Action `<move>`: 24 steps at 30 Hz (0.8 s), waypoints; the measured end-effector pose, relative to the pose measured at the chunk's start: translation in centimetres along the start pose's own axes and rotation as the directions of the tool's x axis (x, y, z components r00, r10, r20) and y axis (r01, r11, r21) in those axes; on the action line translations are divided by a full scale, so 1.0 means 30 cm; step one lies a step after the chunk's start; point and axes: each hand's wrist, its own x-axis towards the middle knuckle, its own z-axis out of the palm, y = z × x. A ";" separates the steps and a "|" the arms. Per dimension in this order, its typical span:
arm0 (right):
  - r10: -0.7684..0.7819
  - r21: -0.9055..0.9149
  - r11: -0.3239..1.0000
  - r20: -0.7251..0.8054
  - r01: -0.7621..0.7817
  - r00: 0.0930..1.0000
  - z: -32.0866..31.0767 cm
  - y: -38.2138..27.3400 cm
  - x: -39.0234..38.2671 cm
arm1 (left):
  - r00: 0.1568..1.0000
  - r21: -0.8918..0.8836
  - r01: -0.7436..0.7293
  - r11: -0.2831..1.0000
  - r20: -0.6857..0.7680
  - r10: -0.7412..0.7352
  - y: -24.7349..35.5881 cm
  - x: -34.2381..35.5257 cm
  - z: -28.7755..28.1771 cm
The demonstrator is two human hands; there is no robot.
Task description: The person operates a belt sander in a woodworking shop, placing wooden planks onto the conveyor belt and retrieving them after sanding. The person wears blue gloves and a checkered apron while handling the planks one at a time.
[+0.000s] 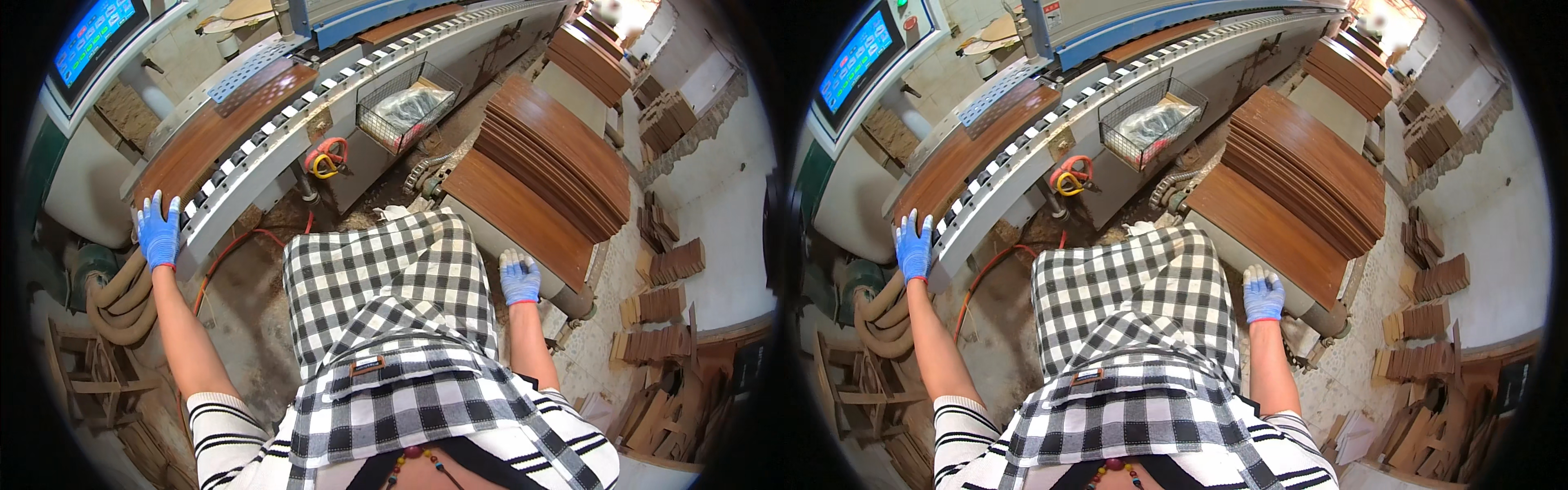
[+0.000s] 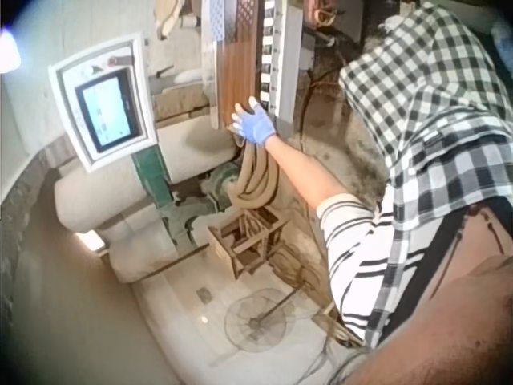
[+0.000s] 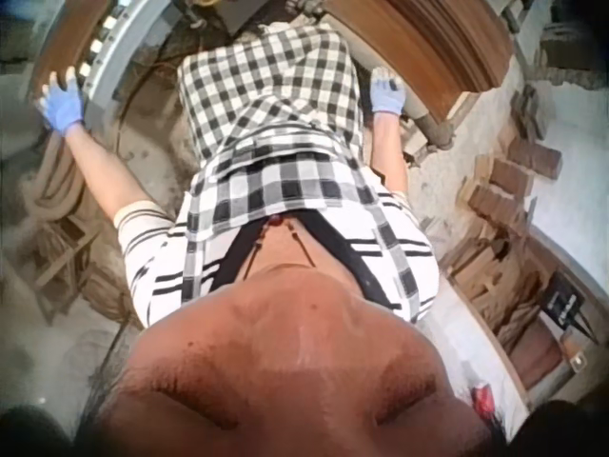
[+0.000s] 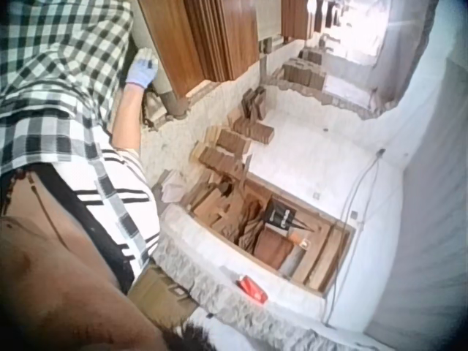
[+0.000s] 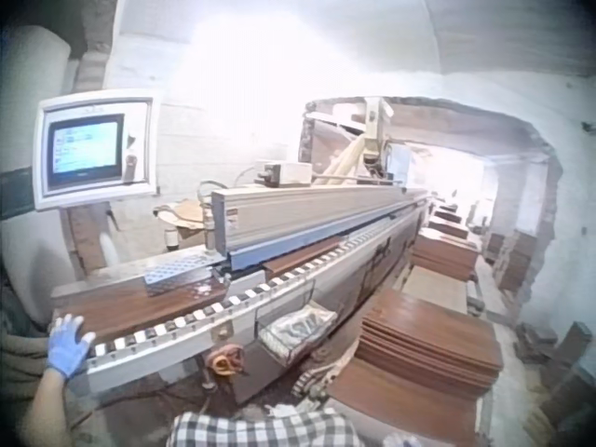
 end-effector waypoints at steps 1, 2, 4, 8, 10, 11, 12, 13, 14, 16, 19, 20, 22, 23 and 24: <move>-0.024 0.006 1.000 -0.004 0.024 1.000 -0.009 -0.002 0.021 | 1.000 0.020 -0.003 1.000 0.003 0.003 0.001 0.002 0.002; -0.044 0.009 0.999 -0.004 0.044 0.999 0.005 0.001 0.028 | 1.000 0.010 -0.003 1.000 0.000 0.003 0.003 0.000 0.000; -0.070 0.044 0.996 -0.085 0.074 0.994 0.034 0.013 0.040 | 1.000 -0.009 -0.002 1.000 -0.004 0.002 0.004 -0.007 -0.006; -0.073 0.104 0.991 -0.090 0.083 0.993 0.071 0.013 0.079 | 1.000 -0.006 0.002 1.000 -0.007 -0.002 0.008 -0.011 -0.006; -0.103 0.095 0.989 -0.078 0.111 0.992 0.071 0.012 0.098 | 1.000 -0.007 -0.003 1.000 -0.014 0.003 0.008 -0.012 -0.007; -0.126 0.083 0.988 -0.069 0.132 0.990 0.082 0.011 0.099 | 1.000 -0.010 -0.004 1.000 -0.024 0.004 0.005 -0.013 -0.003; -0.148 0.071 0.986 -0.060 0.152 0.987 0.093 0.009 0.100 | 1.000 -0.009 -0.007 1.000 -0.027 0.006 0.004 -0.012 -0.002; -0.153 0.072 0.986 -0.008 0.153 0.988 0.102 0.001 0.110 | 1.000 -0.008 -0.008 1.000 -0.031 0.008 0.003 -0.010 -0.002; -0.131 0.037 0.991 0.018 0.130 0.991 0.126 -0.013 0.108 | 0.999 -0.005 -0.006 1.000 -0.033 0.006 0.000 -0.014 -0.003; -0.082 -0.038 0.996 0.068 0.085 0.994 0.186 -0.042 0.096 | 0.999 -0.017 -0.005 1.000 -0.041 0.005 -0.005 -0.021 -0.001; -0.104 -0.074 0.992 0.034 0.106 0.994 0.154 -0.074 0.175 | 0.999 -0.033 -0.020 0.999 -0.042 0.019 0.016 -0.013 -0.004; -0.118 -0.090 0.988 0.051 0.123 0.992 0.116 -0.068 0.198 | 0.999 -0.034 -0.019 0.999 -0.042 0.017 0.020 -0.014 -0.007; -0.130 -0.152 0.979 0.059 0.138 0.990 0.084 -0.040 0.174 | 0.998 -0.031 -0.018 0.999 -0.058 0.016 0.019 -0.023 -0.011; -0.119 -0.165 0.978 0.054 0.126 0.991 0.047 -0.019 0.173 | 0.998 -0.028 -0.021 0.999 -0.060 0.020 0.020 -0.026 -0.013; -0.106 -0.178 0.977 0.050 0.113 0.993 0.020 0.004 0.168 | 0.998 -0.024 -0.024 0.999 -0.063 0.022 0.021 -0.027 -0.015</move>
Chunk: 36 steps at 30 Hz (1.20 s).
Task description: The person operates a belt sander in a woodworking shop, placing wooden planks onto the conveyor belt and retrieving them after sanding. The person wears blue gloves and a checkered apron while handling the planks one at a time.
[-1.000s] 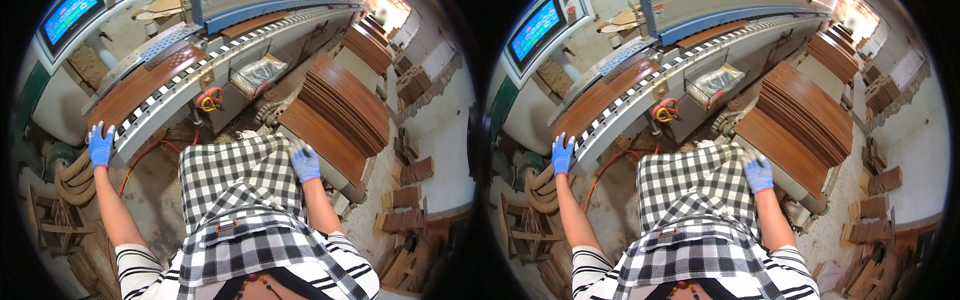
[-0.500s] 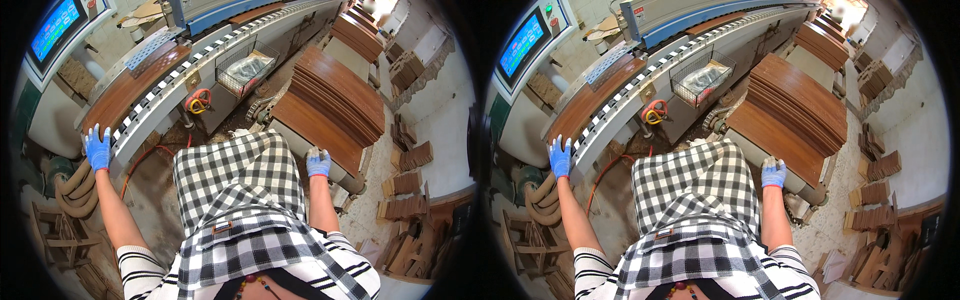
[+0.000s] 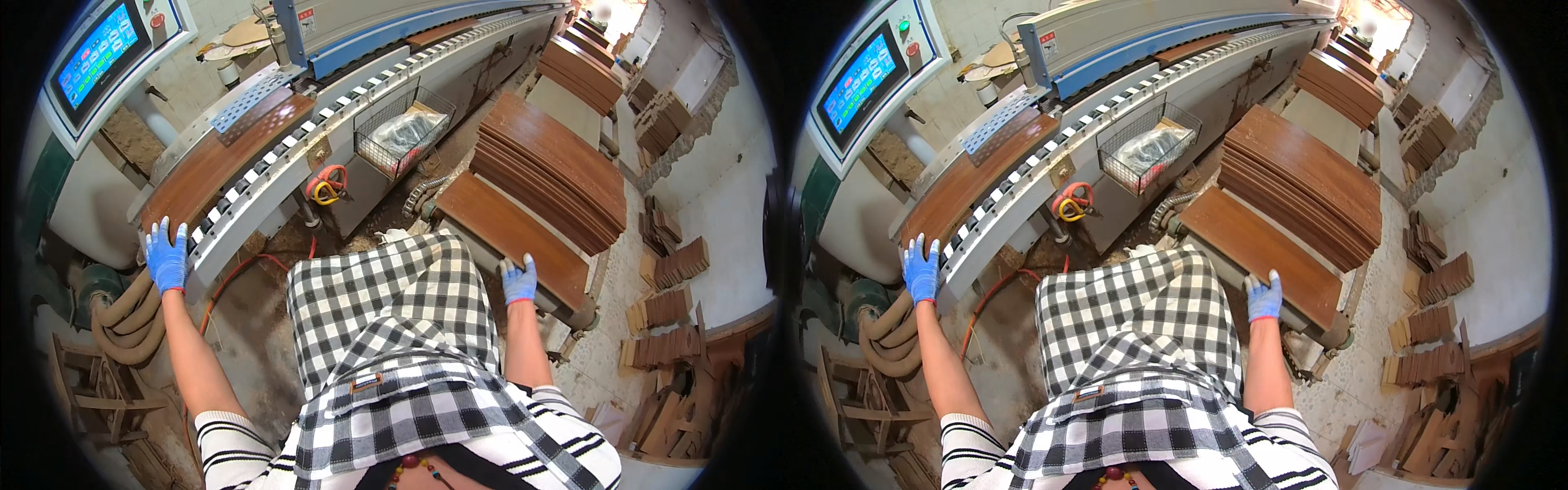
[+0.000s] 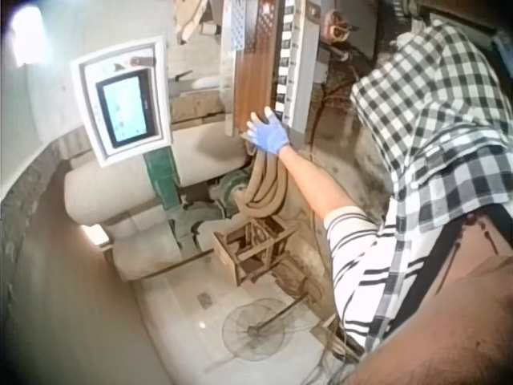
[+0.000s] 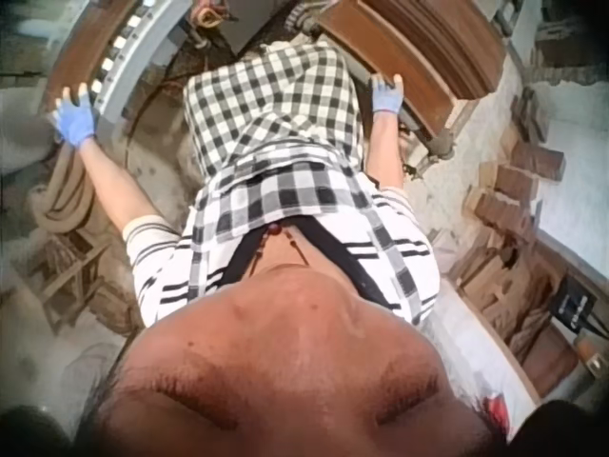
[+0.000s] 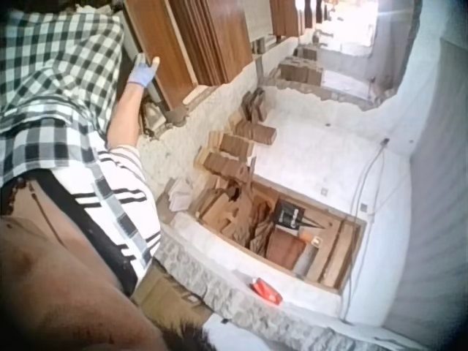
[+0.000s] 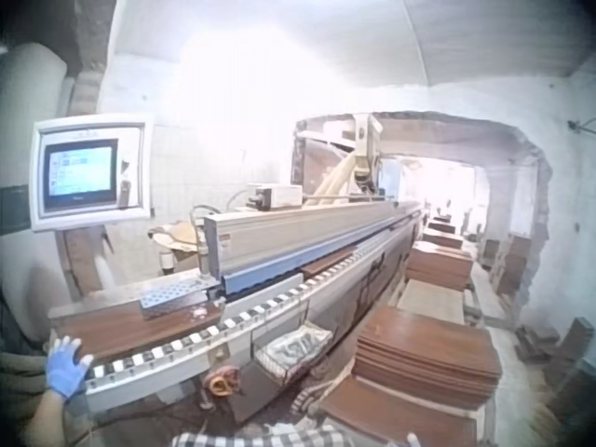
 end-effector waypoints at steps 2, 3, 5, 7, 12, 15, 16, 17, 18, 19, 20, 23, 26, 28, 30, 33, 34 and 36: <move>-0.006 0.006 1.000 -0.042 0.006 0.999 -0.027 0.049 -0.016 | 1.000 0.019 -0.011 1.000 -0.010 0.012 -0.002 -0.002 -0.004; -0.026 -0.007 1.000 -0.024 0.026 0.999 -0.021 0.057 -0.018 | 1.000 0.011 -0.018 1.000 -0.019 0.018 -0.018 -0.003 0.006; -0.080 -0.054 0.996 -0.044 0.077 0.996 -0.014 0.056 -0.032 | 1.000 0.002 -0.019 1.000 -0.024 0.019 -0.027 -0.010 0.013; -0.104 -0.099 0.990 -0.014 0.102 0.995 -0.004 0.056 -0.055 | 0.999 -0.007 -0.030 1.000 -0.033 0.030 -0.047 -0.005 0.030; -0.111 -0.158 0.981 0.007 0.111 0.994 -0.026 0.042 -0.061 | 0.999 -0.113 -0.040 0.993 0.002 0.041 -0.043 -0.015 0.011; -0.057 -0.149 0.987 0.031 0.061 0.998 -0.047 0.040 -0.025 | 1.000 -0.174 -0.021 0.985 0.001 0.022 -0.079 -0.031 -0.013; -0.058 -0.151 0.987 0.026 0.061 0.998 -0.048 0.042 -0.017 | 1.000 -0.180 0.008 0.984 -0.004 -0.009 -0.087 -0.033 -0.018; -0.058 -0.157 0.986 0.019 0.060 0.998 -0.048 0.041 -0.019 | 0.999 -0.185 0.039 0.982 -0.003 -0.040 -0.097 -0.045 -0.020; -0.059 -0.163 0.985 0.011 0.060 0.998 -0.047 0.041 -0.021 | 0.998 -0.191 0.069 0.979 -0.001 -0.071 -0.104 -0.056 -0.023; -0.059 -0.162 0.985 0.020 0.062 0.998 -0.047 0.042 -0.023 | 0.996 -0.216 0.086 0.973 -0.019 -0.092 -0.110 -0.069 -0.029; -0.051 -0.155 0.986 0.015 0.053 0.999 -0.053 0.040 -0.016 | 0.994 -0.237 0.093 0.967 -0.027 -0.102 -0.116 -0.078 -0.026; -0.035 -0.127 0.991 0.030 0.039 0.999 -0.065 0.036 -0.010 | 0.991 -0.289 0.102 0.952 -0.053 -0.122 -0.129 -0.093 -0.013; 0.071 -0.031 0.997 -0.002 -0.071 0.997 -0.081 0.025 0.003 | 0.989 -0.321 0.096 0.942 -0.077 -0.127 -0.131 -0.099 0.001; 0.091 -0.010 0.996 0.000 -0.091 0.996 -0.080 0.019 0.004 | 0.988 -0.340 0.097 0.936 -0.082 -0.132 -0.133 -0.099 0.006; 0.100 0.016 0.995 -0.037 -0.099 0.994 -0.075 0.019 0.001 | 0.989 -0.349 0.097 0.932 -0.074 -0.130 -0.129 -0.098 0.003; 0.086 0.024 0.996 -0.104 -0.084 0.991 -0.064 0.012 0.003 | 0.992 -0.354 0.097 0.930 -0.045 -0.121 -0.132 -0.096 -0.006; 0.088 0.021 0.996 -0.094 -0.087 0.992 -0.074 0.005 0.010 | 0.993 -0.354 0.098 0.930 -0.032 -0.117 -0.135 -0.095 -0.007; 0.095 0.015 0.995 -0.073 -0.094 0.993 -0.073 -0.010 0.000 | 0.995 -0.368 0.080 0.926 -0.027 -0.096 -0.152 -0.097 -0.007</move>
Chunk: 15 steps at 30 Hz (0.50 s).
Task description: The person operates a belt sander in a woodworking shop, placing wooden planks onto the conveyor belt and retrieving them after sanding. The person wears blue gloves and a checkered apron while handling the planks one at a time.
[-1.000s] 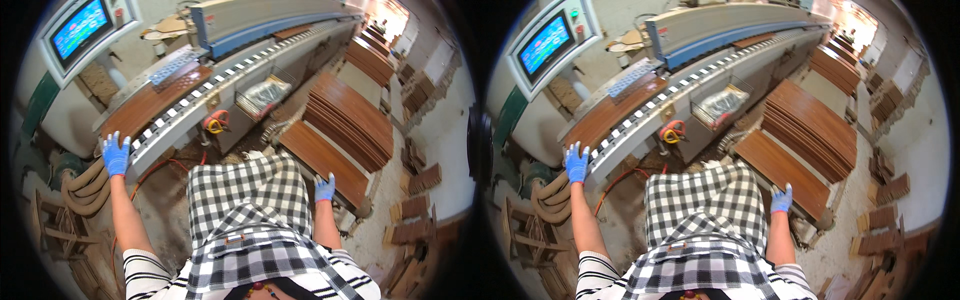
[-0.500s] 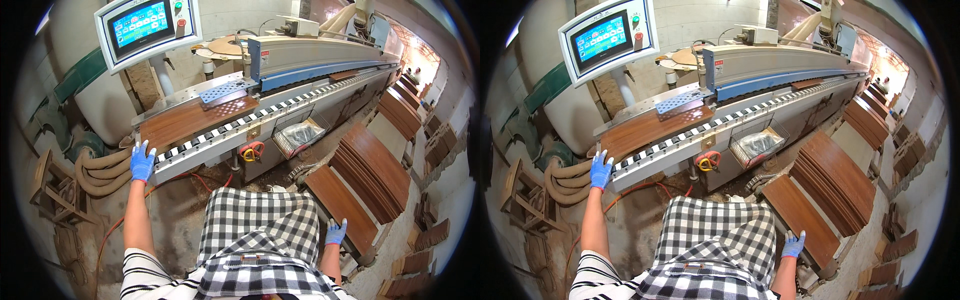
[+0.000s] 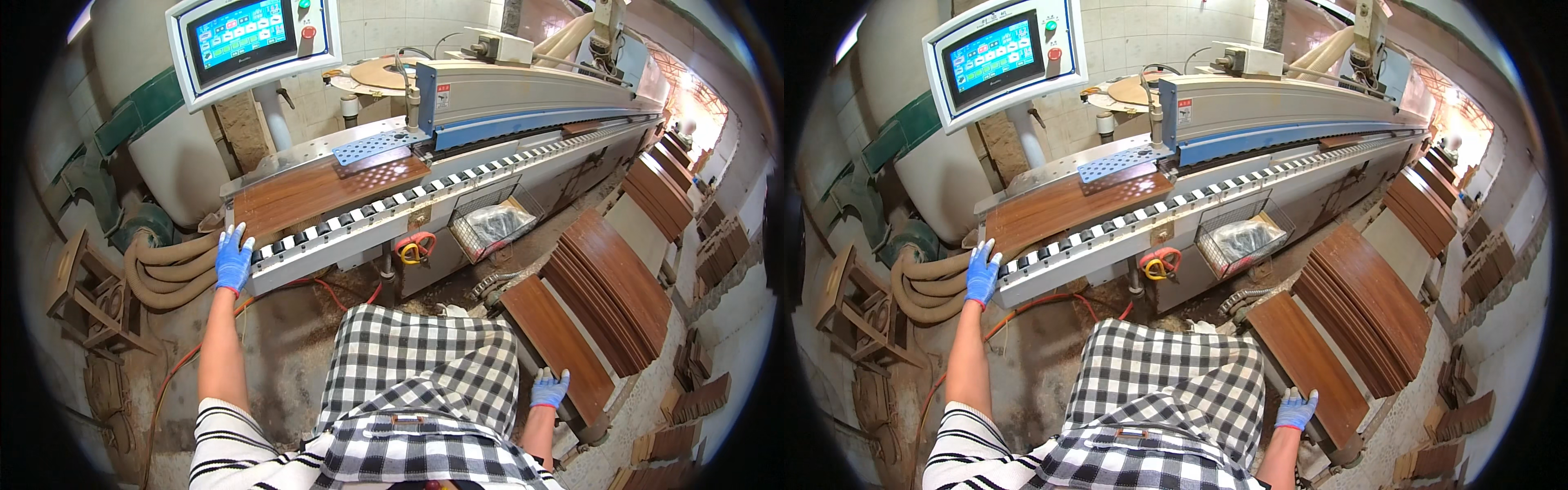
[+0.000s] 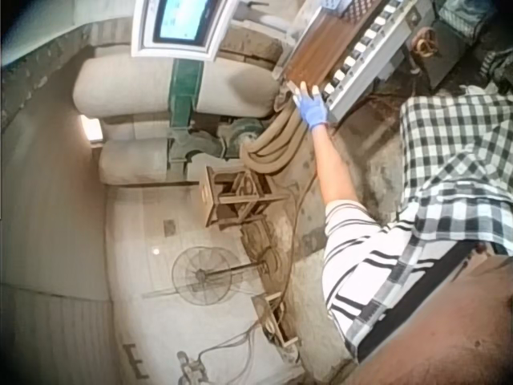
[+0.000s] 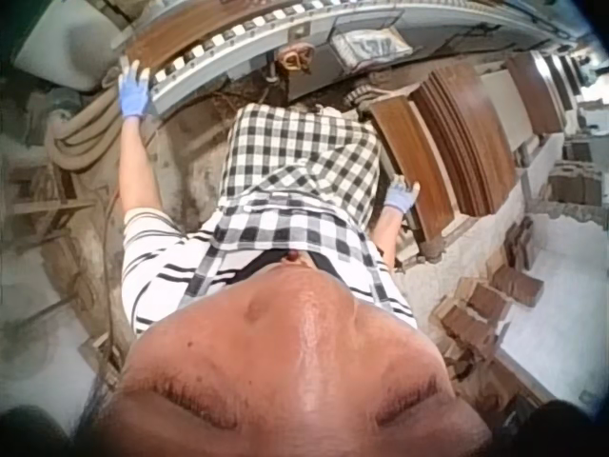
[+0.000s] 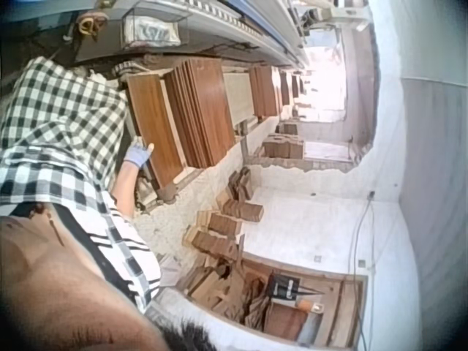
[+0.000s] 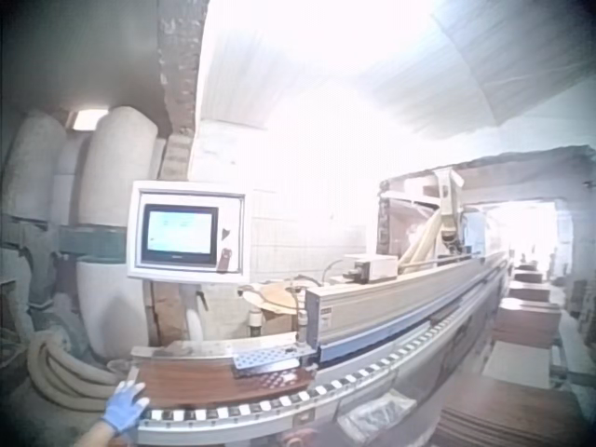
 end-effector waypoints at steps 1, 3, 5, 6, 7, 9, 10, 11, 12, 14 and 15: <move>-0.003 -0.012 1.000 0.019 0.003 1.000 -0.003 -0.007 -0.008 | 1.000 -0.008 -0.009 1.000 0.006 0.009 -0.009 0.000 -0.003; -0.008 -0.036 0.999 0.057 0.010 0.998 -0.013 -0.027 -0.034 | 1.000 -0.018 -0.022 1.000 0.006 0.022 -0.022 0.003 -0.007; -0.034 -0.017 0.999 0.031 0.034 0.999 -0.032 -0.040 -0.027 | 0.999 -0.022 -0.039 0.999 0.004 0.039 -0.041 0.009 0.000; -0.044 -0.008 0.999 0.019 0.044 0.999 -0.041 -0.044 -0.023 | 0.999 -0.018 -0.047 0.999 -0.001 0.047 -0.053 0.014 0.003; -0.051 0.002 0.999 0.005 0.051 0.999 -0.044 -0.045 -0.024 | 0.998 -0.014 -0.055 0.998 -0.007 0.055 -0.065 0.016 0.006; -0.068 0.025 0.997 -0.023 0.068 0.997 -0.049 -0.051 -0.030 | 0.999 -0.022 -0.051 0.998 -0.006 0.051 -0.060 0.018 0.005; -0.063 0.037 0.997 -0.002 0.063 0.998 -0.055 -0.056 -0.030 | 0.999 -0.026 -0.049 0.998 -0.005 0.049 -0.058 0.018 0.004; -0.059 0.050 0.997 0.020 0.058 0.998 -0.062 -0.063 -0.030 | 0.999 -0.028 -0.050 0.998 -0.006 0.050 -0.058 0.019 0.003; -0.054 0.063 0.997 0.041 0.051 0.998 -0.071 -0.071 -0.029 | 0.999 -0.030 -0.052 0.998 -0.006 0.051 -0.059 0.019 0.001; -0.027 0.069 0.997 0.107 0.020 0.994 -0.089 -0.093 -0.039 | 0.999 -0.034 -0.046 0.998 0.001 0.046 -0.053 0.021 -0.005; -0.014 0.071 0.997 0.140 0.004 0.990 -0.099 -0.102 -0.039 | 0.999 -0.035 -0.039 0.999 0.008 0.039 -0.043 0.022 -0.011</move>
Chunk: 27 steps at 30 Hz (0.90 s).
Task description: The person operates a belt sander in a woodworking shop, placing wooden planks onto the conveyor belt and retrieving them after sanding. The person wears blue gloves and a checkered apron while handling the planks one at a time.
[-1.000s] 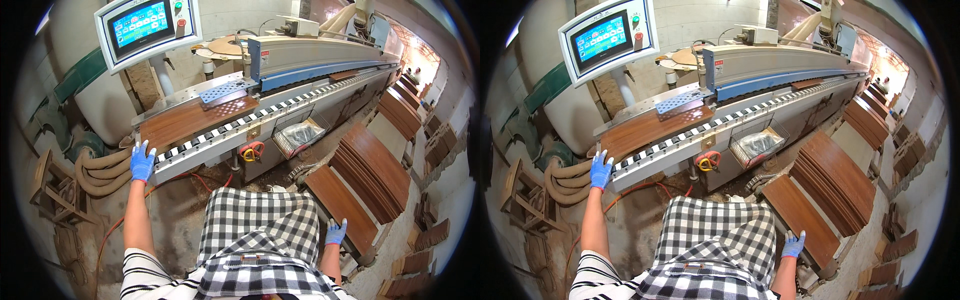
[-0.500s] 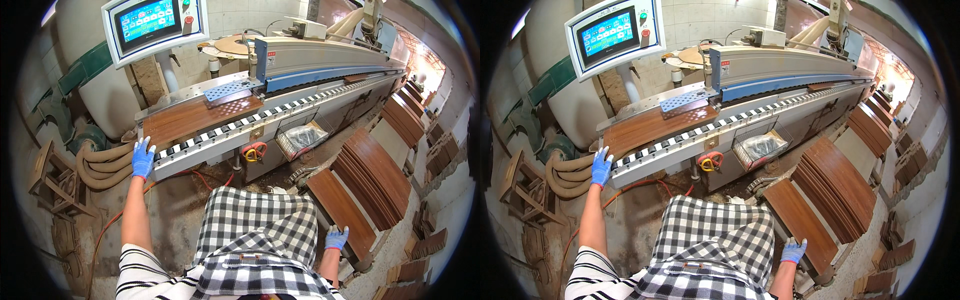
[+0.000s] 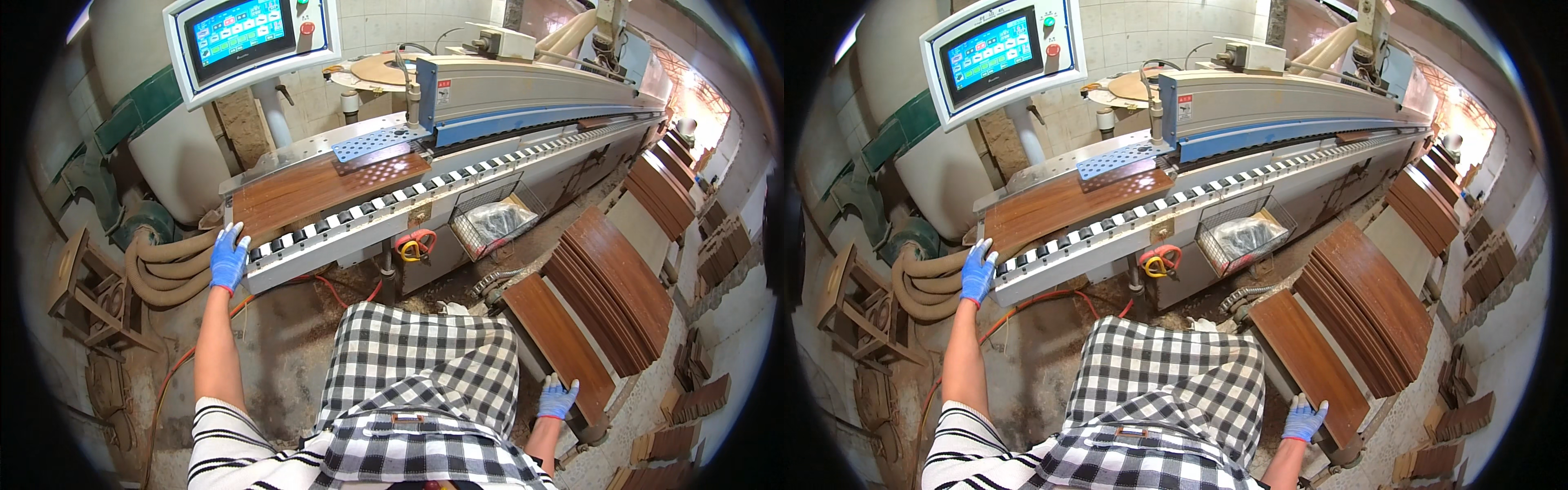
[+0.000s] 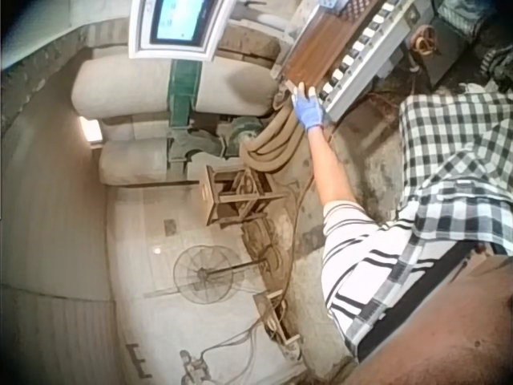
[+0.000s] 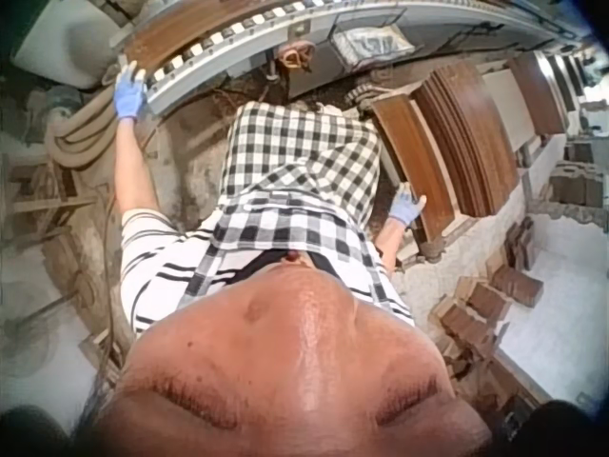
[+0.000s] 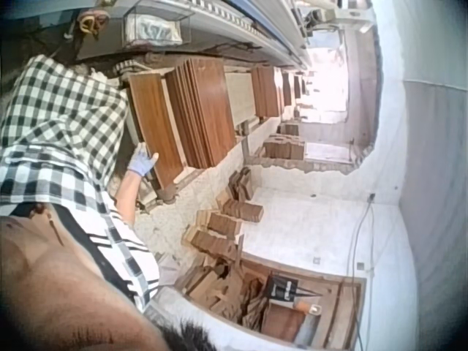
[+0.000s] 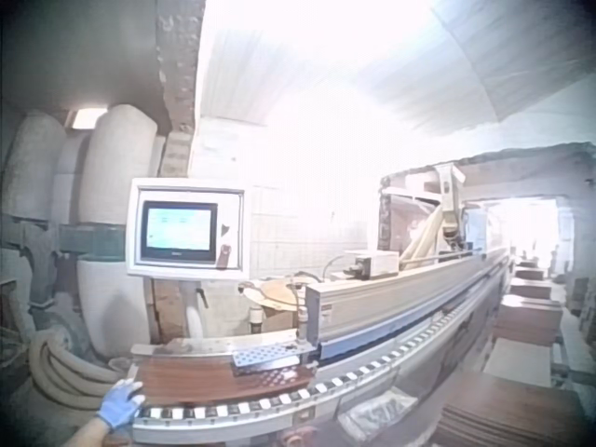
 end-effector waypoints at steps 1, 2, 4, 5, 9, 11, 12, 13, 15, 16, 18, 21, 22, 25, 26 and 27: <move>-0.012 0.020 1.000 -0.058 0.013 0.998 -0.013 -0.010 0.015 | 1.000 -0.002 0.007 1.000 0.008 -0.007 0.006 0.001 -0.002; -0.021 0.038 0.999 -0.113 0.025 0.993 -0.017 -0.018 0.032 | 1.000 0.009 0.001 1.000 0.007 -0.001 -0.002 0.003 -0.002; -0.044 0.061 0.997 -0.158 0.054 0.986 -0.042 -0.031 0.046 | 1.000 0.032 -0.010 0.999 0.006 0.010 -0.021 0.009 0.001; -0.059 0.066 0.995 -0.148 0.069 0.987 -0.052 -0.036 0.037 | 1.000 0.056 -0.008 0.998 0.018 0.007 -0.004 0.009 -0.006; -0.063 0.082 0.994 -0.163 0.077 0.985 -0.056 -0.074 0.019 | 0.998 0.186 -0.014 0.982 0.056 0.004 0.066 0.021 0.003; -0.061 0.031 0.997 -0.128 0.066 0.990 -0.055 -0.087 0.005 | 0.998 0.235 -0.032 0.972 0.065 0.017 0.112 0.031 0.018; -0.061 -0.002 0.998 -0.112 0.061 0.992 -0.055 -0.097 -0.005 | 0.997 0.243 -0.043 0.969 0.066 0.027 0.146 0.035 0.029; -0.059 -0.035 0.998 -0.097 0.056 0.994 -0.056 -0.102 -0.011 | 0.997 0.252 -0.054 0.966 0.068 0.038 0.174 0.041 0.039; -0.016 -0.050 0.999 -0.054 0.013 0.998 -0.083 -0.125 -0.004 | 0.996 0.268 -0.069 0.961 0.079 0.050 0.213 0.063 0.082; 0.006 -0.058 0.998 -0.035 -0.008 0.999 -0.100 -0.137 0.001 | 0.995 0.271 -0.077 0.959 0.088 0.055 0.249 0.069 0.098; -0.018 -0.095 0.995 0.005 0.018 1.000 -0.085 -0.138 -0.026 | 0.993 0.276 -0.089 0.957 0.094 0.066 0.291 0.083 0.135; -0.035 -0.160 0.986 0.070 0.046 0.997 -0.073 -0.116 -0.064 | 0.992 0.210 -0.118 0.971 0.075 0.104 0.333 0.104 0.198; -0.037 -0.183 0.982 0.092 0.053 0.995 -0.070 -0.108 -0.076 | 0.991 0.173 -0.129 0.976 0.045 0.123 0.340 0.102 0.211; -0.031 -0.239 0.969 0.155 0.068 0.987 -0.074 -0.104 -0.130 | 0.993 0.117 -0.079 0.990 0.100 0.067 0.450 0.092 0.182; -0.046 -0.241 0.967 0.161 0.085 0.986 -0.030 -0.086 -0.169 | 0.995 0.136 -0.091 0.987 0.053 0.084 0.440 0.087 0.183; -0.013 -0.229 0.972 0.187 0.057 0.982 -0.013 -0.077 -0.174 | 0.995 0.112 -0.092 0.989 0.056 0.086 0.430 0.080 0.176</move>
